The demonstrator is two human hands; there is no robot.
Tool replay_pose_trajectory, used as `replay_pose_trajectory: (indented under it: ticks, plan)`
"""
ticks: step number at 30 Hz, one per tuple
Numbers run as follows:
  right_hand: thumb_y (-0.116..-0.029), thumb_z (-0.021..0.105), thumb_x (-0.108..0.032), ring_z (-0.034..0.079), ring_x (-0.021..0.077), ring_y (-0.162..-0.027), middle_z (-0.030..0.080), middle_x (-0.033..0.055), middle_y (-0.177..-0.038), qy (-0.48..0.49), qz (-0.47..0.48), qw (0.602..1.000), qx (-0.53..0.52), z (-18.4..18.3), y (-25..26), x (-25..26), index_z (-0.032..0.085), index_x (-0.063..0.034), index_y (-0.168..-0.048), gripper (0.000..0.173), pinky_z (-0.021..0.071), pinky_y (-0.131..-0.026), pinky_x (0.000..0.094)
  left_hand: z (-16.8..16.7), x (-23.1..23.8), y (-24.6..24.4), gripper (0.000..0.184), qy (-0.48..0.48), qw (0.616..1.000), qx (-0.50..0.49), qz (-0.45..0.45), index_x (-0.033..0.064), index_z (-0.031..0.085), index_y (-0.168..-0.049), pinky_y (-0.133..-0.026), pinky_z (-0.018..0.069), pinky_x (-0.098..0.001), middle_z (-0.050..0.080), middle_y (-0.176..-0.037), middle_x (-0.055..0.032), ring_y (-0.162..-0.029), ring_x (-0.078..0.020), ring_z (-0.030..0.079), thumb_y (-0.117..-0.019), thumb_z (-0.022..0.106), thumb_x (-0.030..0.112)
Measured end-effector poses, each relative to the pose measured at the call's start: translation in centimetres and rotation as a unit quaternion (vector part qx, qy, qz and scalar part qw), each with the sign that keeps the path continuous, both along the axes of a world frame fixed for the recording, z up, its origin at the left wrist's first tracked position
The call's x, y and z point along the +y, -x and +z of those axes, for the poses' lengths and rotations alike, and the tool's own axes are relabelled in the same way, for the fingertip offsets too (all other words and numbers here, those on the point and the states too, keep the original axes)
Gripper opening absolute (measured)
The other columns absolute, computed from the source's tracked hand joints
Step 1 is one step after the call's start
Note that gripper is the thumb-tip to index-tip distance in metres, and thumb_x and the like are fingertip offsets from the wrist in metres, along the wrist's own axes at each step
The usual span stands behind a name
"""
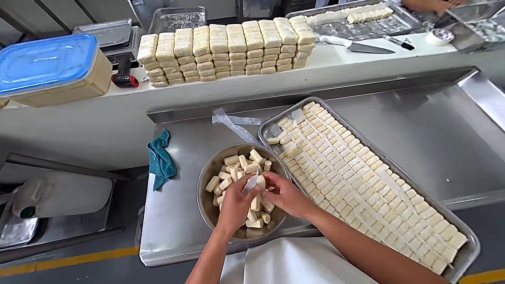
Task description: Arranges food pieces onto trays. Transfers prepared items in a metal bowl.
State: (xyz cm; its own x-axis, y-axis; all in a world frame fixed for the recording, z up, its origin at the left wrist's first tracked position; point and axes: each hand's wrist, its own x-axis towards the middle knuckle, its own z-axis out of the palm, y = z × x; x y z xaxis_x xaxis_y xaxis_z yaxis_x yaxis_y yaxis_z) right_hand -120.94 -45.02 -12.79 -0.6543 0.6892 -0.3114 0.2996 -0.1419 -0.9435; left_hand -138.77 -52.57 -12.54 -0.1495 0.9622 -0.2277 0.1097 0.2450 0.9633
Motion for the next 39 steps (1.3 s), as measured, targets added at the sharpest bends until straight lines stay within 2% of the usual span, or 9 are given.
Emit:
replay_pose_trajectory:
  ticks: [7, 11, 17, 20, 23, 27, 29, 35, 39]
  plan:
    - [-0.0924, 0.075, -0.026, 0.069, 0.0155, -0.091, 0.069, 0.0079, -0.104, -0.149, -0.084, 0.981, -0.097, 0.2, 0.3, -0.7, 0.061, -0.0063, -0.122, 0.038, 0.0596, -0.081, 0.0359, 0.1, -0.3, 1.5, 0.035, -0.011, 0.959, 0.271, 0.078, 0.0052, 0.071, -0.122, -0.076, 0.0571, -0.0564, 0.074, -0.091, -0.0127, -0.081, -0.0285, 0.071, -0.0993, 0.067, 0.031]
    - [-0.0983, 0.068, -0.027, 0.059, 0.02, -0.124, 0.059, 0.0092, -0.136, -0.15, 0.044, 0.978, -0.138, 0.2, -1.1, 0.7, 0.06, -0.0097, -0.137, 0.043, 0.0506, -0.104, 0.0422, -0.2, -0.6, 3.5, 0.064, -0.014, 0.923, 0.385, 0.021, 0.0034, 0.073, -0.095, -0.067, 0.0529, -0.0569, 0.068, -0.078, -0.0119, -0.075, -0.031, 0.068, -0.1082, 0.031, 0.05]
    - [-0.0975, 0.067, -0.019, 0.062, 0.0307, -0.123, 0.065, 0.0166, -0.131, -0.248, -0.024, 0.958, -0.144, -1.2, -2.9, 7.3, 0.067, -0.0047, -0.129, 0.035, 0.0503, -0.105, 0.0538, 3.4, 0.0, 3.8, 0.048, -0.129, 0.989, 0.026, 0.073, 0.0081, 0.072, -0.105, -0.086, 0.0621, -0.0364, 0.078, -0.099, -0.0029, -0.092, -0.0146, 0.075, -0.1112, 0.034, 0.037]
    - [-0.096, 0.069, -0.018, 0.059, 0.037, -0.125, 0.062, 0.0206, -0.133, -0.286, -0.009, 0.927, -0.241, -4.2, -2.2, 14.3, 0.064, -0.004, -0.132, 0.039, 0.0487, -0.104, 0.0572, 6.2, 0.8, 3.8, 0.043, -0.197, 0.967, -0.094, 0.131, 0.0196, 0.073, -0.103, -0.067, 0.0602, -0.0242, 0.071, -0.076, 0.007, -0.067, -0.0049, 0.067, -0.1105, 0.037, 0.041]
    - [-0.0901, 0.075, -0.014, 0.049, 0.0402, -0.137, 0.056, 0.0206, -0.143, -0.318, 0.077, 0.887, -0.326, -8.2, -0.5, 19.6, 0.057, -0.0069, -0.143, 0.056, 0.037, -0.114, 0.06, 9.8, 2.5, 4.4, 0.048, -0.239, 0.936, -0.17, 0.195, 0.0228, 0.069, -0.093, -0.047, 0.0391, -0.013, 0.048, -0.058, 0.0149, -0.047, 0.0035, 0.042, -0.1112, 0.029, 0.04]
    - [-0.0909, 0.072, -0.008, 0.055, 0.0397, -0.129, 0.063, 0.0192, -0.133, -0.372, 0.178, 0.84, -0.352, -12.4, 0.4, 21.6, 0.063, -0.0077, -0.137, 0.047, 0.0295, -0.117, 0.0632, 15.3, 4.5, 5.1, 0.049, -0.299, 0.895, -0.288, 0.161, 0.0186, 0.059, -0.098, -0.043, 0.0372, -0.0128, 0.045, -0.06, 0.0092, -0.046, 0.0005, 0.042, -0.1119, 0.017, 0.039]
    - [-0.0933, 0.068, -0.006, 0.06, 0.0375, -0.123, 0.067, 0.0188, -0.125, -0.362, 0.141, 0.87, -0.304, -13.0, 0.0, 21.6, 0.067, -0.0048, -0.128, 0.035, 0.0337, -0.116, 0.0582, 16.6, 4.7, 4.8, 0.047, -0.303, 0.879, -0.342, 0.139, 0.0135, 0.058, -0.104, -0.043, 0.0402, -0.0144, 0.046, -0.063, 0.0049, -0.046, -0.0025, 0.044, -0.1122, 0.018, 0.038]
    - [-0.1001, 0.06, -0.018, 0.066, 0.026, -0.113, 0.066, 0.0202, -0.123, -0.214, -0.155, 0.964, -0.038, -6.9, -1.4, 17.6, 0.057, 0.0027, -0.134, 0.04, 0.054, -0.099, 0.0449, 12.5, 5.9, 3.7, 0.039, -0.198, 0.935, -0.243, 0.168, 0.0208, 0.065, -0.096, -0.043, 0.038, -0.0124, 0.045, -0.059, 0.0108, -0.045, 0.0015, 0.041, -0.1106, 0.033, 0.039]
    - [-0.0969, 0.058, -0.018, 0.066, 0.0234, -0.112, 0.064, 0.0164, -0.128, -0.247, -0.052, 0.968, -0.005, -2.0, -0.1, 9.9, 0.057, -0.001, -0.139, 0.045, 0.057, -0.094, 0.0438, 12.2, 6.6, 5.3, 0.051, -0.281, 0.921, -0.201, 0.179, 0.0193, 0.064, -0.093, -0.046, 0.0396, -0.0158, 0.05, -0.063, 0.0101, -0.049, -0.0012, 0.045, -0.1095, 0.02, 0.039]
